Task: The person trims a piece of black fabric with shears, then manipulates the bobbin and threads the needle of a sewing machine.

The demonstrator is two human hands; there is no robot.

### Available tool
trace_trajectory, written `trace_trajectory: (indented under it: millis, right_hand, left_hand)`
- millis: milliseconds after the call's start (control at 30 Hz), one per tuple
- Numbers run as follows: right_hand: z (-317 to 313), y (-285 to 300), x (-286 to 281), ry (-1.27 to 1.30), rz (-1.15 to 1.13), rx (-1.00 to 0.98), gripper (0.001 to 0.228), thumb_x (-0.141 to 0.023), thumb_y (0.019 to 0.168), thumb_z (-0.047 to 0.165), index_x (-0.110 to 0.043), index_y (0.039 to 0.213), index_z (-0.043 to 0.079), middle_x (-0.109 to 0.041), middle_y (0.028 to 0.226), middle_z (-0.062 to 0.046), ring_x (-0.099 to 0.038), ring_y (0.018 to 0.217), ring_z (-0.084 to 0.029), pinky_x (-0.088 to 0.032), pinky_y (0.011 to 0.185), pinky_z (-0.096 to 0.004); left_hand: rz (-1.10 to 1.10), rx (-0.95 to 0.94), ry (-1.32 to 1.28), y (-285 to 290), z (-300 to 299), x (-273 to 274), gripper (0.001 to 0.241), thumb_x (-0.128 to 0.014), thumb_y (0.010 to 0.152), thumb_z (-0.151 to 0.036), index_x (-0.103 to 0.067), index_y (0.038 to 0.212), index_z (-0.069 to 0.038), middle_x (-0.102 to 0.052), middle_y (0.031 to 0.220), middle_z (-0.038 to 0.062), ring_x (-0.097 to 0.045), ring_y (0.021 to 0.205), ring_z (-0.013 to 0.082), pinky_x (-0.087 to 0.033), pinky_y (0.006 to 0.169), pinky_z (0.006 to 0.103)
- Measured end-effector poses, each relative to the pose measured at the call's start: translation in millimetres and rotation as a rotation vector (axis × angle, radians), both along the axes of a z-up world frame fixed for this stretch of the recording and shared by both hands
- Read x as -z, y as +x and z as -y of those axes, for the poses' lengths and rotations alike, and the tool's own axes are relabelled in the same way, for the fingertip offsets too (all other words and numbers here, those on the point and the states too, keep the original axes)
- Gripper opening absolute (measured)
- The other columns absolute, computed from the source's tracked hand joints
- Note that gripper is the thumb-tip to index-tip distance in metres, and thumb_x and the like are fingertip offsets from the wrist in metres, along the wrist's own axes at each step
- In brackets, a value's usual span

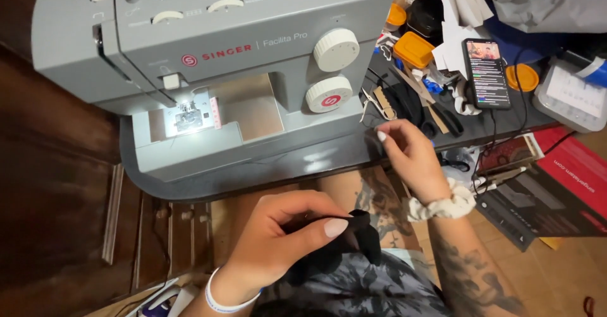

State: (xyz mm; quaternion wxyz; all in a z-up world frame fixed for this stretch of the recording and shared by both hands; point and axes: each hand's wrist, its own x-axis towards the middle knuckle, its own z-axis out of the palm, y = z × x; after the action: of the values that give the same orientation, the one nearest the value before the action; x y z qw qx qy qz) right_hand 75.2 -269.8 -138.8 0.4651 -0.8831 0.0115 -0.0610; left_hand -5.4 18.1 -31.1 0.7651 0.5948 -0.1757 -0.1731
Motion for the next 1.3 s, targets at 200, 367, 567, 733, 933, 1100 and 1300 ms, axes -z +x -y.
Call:
trace_trajectory:
  millis: [200, 367, 567, 733, 933, 1100, 1300]
  right_hand:
    - [15.5, 56.1, -5.1, -0.187, 0.309, -0.001, 0.013, -0.063, 0.107, 0.002, -0.068, 0.118, 0.003, -0.073, 0.115, -0.014, -0.071, 0.101, -0.025, -0.060, 0.093, -0.036]
    - [36.9, 185.0, 13.6, -0.330, 0.424, -0.043, 0.020, -0.067, 0.101, 0.002, -0.073, 0.120, 0.001, -0.076, 0.113, -0.017, -0.071, 0.098, -0.033, -0.055, 0.086, -0.044]
    - [26.9, 236.5, 20.5, -0.414, 0.350, -0.050, 0.025, -0.067, 0.095, 0.002, -0.073, 0.119, 0.001, -0.076, 0.109, -0.019, -0.070, 0.093, -0.036, -0.054, 0.079, -0.048]
    - [34.8, 254.3, 20.4, -0.417, 0.329, -0.008, 0.019, -0.068, 0.094, 0.002, -0.073, 0.113, 0.002, -0.074, 0.102, -0.018, -0.069, 0.087, -0.033, -0.054, 0.075, -0.047]
    - [87.3, 266.8, 24.9, -0.425, 0.289, 0.098, 0.012, -0.069, 0.094, 0.002, -0.073, 0.105, 0.003, -0.073, 0.094, -0.016, -0.067, 0.081, -0.029, -0.054, 0.071, -0.045]
    - [137.8, 226.6, 20.4, -0.330, 0.493, 0.264, 0.005, -0.070, 0.104, 0.010, -0.069, 0.109, 0.010, -0.070, 0.099, -0.011, -0.066, 0.084, -0.024, -0.053, 0.076, -0.039]
    - [56.0, 30.9, -86.3, 0.136, 0.658, 0.207, 0.011, -0.073, 0.120, -0.001, -0.064, 0.121, 0.004, -0.070, 0.110, -0.013, -0.070, 0.092, -0.017, -0.057, 0.084, -0.028]
  left_hand:
    - [-0.141, -0.147, 0.047, 2.1, -1.2, 3.5, 0.014, -0.080, 0.090, -0.016, -0.083, 0.088, -0.003, -0.084, 0.084, 0.008, -0.076, 0.076, 0.0155, -0.060, 0.070, 0.0270]
    - [-0.297, -0.294, 0.004, 1.2, 5.6, 17.0, 0.015, -0.083, 0.086, -0.008, -0.086, 0.096, 0.002, -0.086, 0.086, 0.011, -0.074, 0.075, 0.0143, -0.056, 0.068, 0.0241]
    - [-0.415, -0.322, -0.143, 3.0, 19.9, 7.1, 0.024, -0.081, 0.086, -0.007, -0.087, 0.106, 0.003, -0.088, 0.105, 0.016, -0.077, 0.093, 0.0173, -0.060, 0.086, 0.0286]
    - [-0.333, -0.149, -0.286, 8.6, 23.2, -11.0, 0.028, -0.073, 0.094, -0.010, -0.080, 0.119, 0.002, -0.082, 0.122, 0.018, -0.076, 0.113, 0.0199, -0.060, 0.104, 0.0309]
    - [-0.300, -0.141, -0.274, 6.9, 25.4, -17.9, 0.025, -0.073, 0.098, -0.015, -0.082, 0.116, -0.001, -0.082, 0.118, 0.010, -0.072, 0.111, 0.0147, -0.054, 0.102, 0.0268]
    - [-0.175, -0.102, -0.243, -2.1, 24.8, -33.5, 0.026, -0.069, 0.101, -0.018, -0.080, 0.118, -0.002, -0.082, 0.118, 0.011, -0.075, 0.112, 0.0143, -0.059, 0.105, 0.0260]
    - [-0.174, -0.048, -0.264, -14.3, 34.1, -48.1, 0.026, -0.070, 0.100, -0.019, -0.080, 0.118, -0.002, -0.082, 0.116, 0.012, -0.075, 0.107, 0.0133, -0.060, 0.098, 0.0229]
